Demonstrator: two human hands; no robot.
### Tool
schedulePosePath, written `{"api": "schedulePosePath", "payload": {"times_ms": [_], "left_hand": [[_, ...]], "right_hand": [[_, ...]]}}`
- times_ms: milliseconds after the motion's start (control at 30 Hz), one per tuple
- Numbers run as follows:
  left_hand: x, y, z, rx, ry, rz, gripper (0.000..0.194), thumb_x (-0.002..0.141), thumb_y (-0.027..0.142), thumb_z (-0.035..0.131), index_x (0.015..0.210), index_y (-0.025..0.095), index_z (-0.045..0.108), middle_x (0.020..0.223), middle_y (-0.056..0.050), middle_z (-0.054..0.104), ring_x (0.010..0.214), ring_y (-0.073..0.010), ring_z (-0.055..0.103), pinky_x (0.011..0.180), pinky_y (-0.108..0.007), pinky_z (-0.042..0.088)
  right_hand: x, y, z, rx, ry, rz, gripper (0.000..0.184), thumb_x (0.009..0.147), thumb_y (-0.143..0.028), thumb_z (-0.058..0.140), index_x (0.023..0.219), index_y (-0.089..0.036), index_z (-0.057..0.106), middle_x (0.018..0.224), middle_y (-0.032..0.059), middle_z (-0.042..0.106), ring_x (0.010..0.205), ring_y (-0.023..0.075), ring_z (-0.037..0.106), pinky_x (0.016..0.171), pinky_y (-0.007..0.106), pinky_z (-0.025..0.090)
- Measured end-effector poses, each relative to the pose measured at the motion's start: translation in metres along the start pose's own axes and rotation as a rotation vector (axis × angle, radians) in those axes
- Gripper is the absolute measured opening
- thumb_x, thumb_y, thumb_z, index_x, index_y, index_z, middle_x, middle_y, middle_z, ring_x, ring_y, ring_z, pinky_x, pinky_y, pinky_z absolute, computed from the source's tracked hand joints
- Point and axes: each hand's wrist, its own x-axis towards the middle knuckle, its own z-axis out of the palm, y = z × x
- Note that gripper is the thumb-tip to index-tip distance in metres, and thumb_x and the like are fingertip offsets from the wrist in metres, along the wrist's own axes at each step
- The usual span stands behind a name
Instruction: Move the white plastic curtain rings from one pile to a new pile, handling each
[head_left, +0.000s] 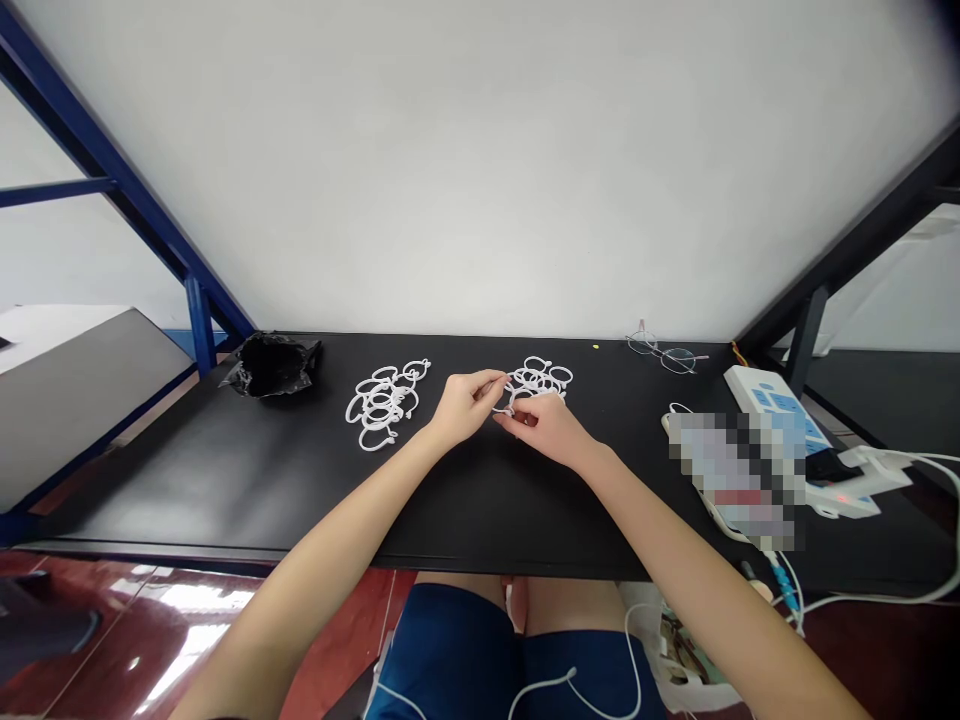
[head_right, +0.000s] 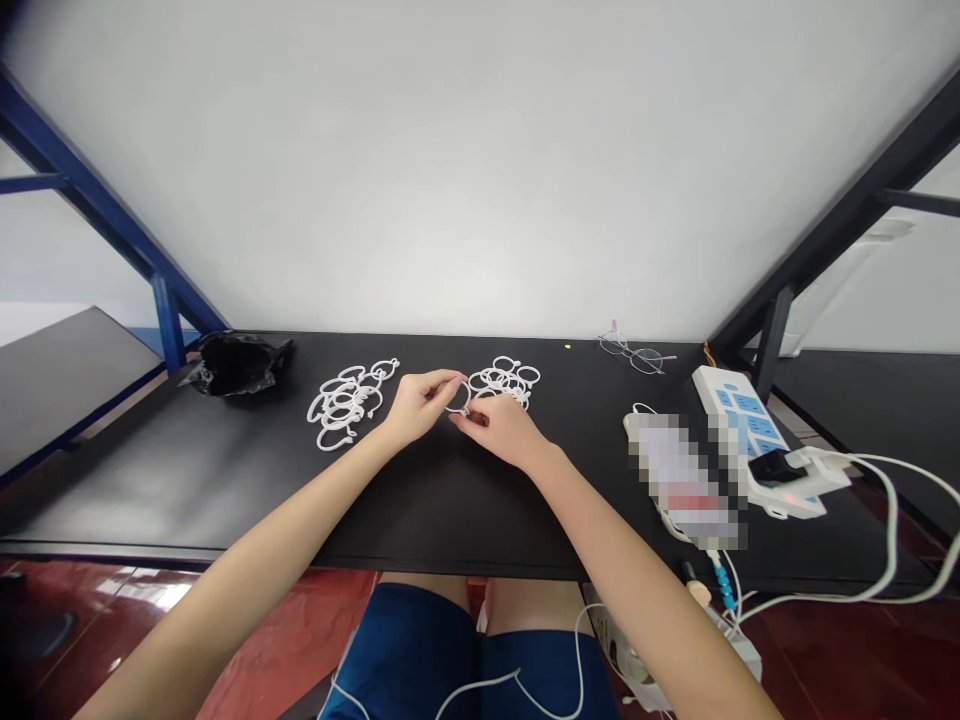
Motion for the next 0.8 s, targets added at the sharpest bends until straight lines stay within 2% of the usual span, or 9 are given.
{"api": "schedulePosePath", "payload": {"times_ms": [167, 300, 500, 800], "left_hand": [[-0.002, 0.005, 0.0, -0.044, -0.041, 0.029, 0.04, 0.094, 0.042, 0.04, 0.073, 0.015, 0.061, 0.052, 0.004, 0.044, 0.049, -0.0076, 0.034, 0.051, -0.02, 0.031], [-0.006, 0.008, -0.001, 0.081, -0.109, 0.106, 0.038, 0.095, 0.042, 0.038, 0.075, 0.016, 0.057, 0.05, 0.004, 0.044, 0.047, -0.0077, 0.037, 0.052, -0.021, 0.032], [-0.009, 0.006, -0.003, 0.162, -0.031, 0.287, 0.042, 0.096, 0.033, 0.031, 0.059, 0.017, 0.043, 0.05, 0.002, 0.042, 0.045, -0.0084, 0.037, 0.05, -0.023, 0.029], [-0.009, 0.006, 0.0, 0.131, -0.003, 0.276, 0.047, 0.098, 0.035, 0.026, 0.059, 0.017, 0.046, 0.051, 0.0, 0.051, 0.047, -0.0092, 0.046, 0.052, -0.023, 0.035]], "right_hand": [[-0.001, -0.002, 0.003, 0.069, -0.089, -0.018, 0.04, 0.091, -0.044, 0.052, 0.059, -0.019, 0.057, 0.057, 0.0009, 0.064, 0.05, 0.0134, 0.055, 0.057, 0.028, 0.042], [-0.002, -0.002, 0.006, 0.094, -0.09, -0.019, 0.034, 0.092, -0.042, 0.051, 0.071, -0.018, 0.064, 0.057, 0.0007, 0.064, 0.05, 0.0137, 0.058, 0.058, 0.027, 0.043], [-0.003, -0.005, 0.01, 0.079, -0.121, -0.052, 0.037, 0.093, -0.041, 0.05, 0.067, -0.016, 0.062, 0.053, 0.0004, 0.062, 0.046, 0.0116, 0.055, 0.054, 0.024, 0.041], [-0.004, -0.005, 0.014, 0.071, -0.1, -0.076, 0.038, 0.094, -0.04, 0.049, 0.065, -0.017, 0.058, 0.049, -0.0006, 0.058, 0.045, 0.0108, 0.054, 0.054, 0.023, 0.04]]}}
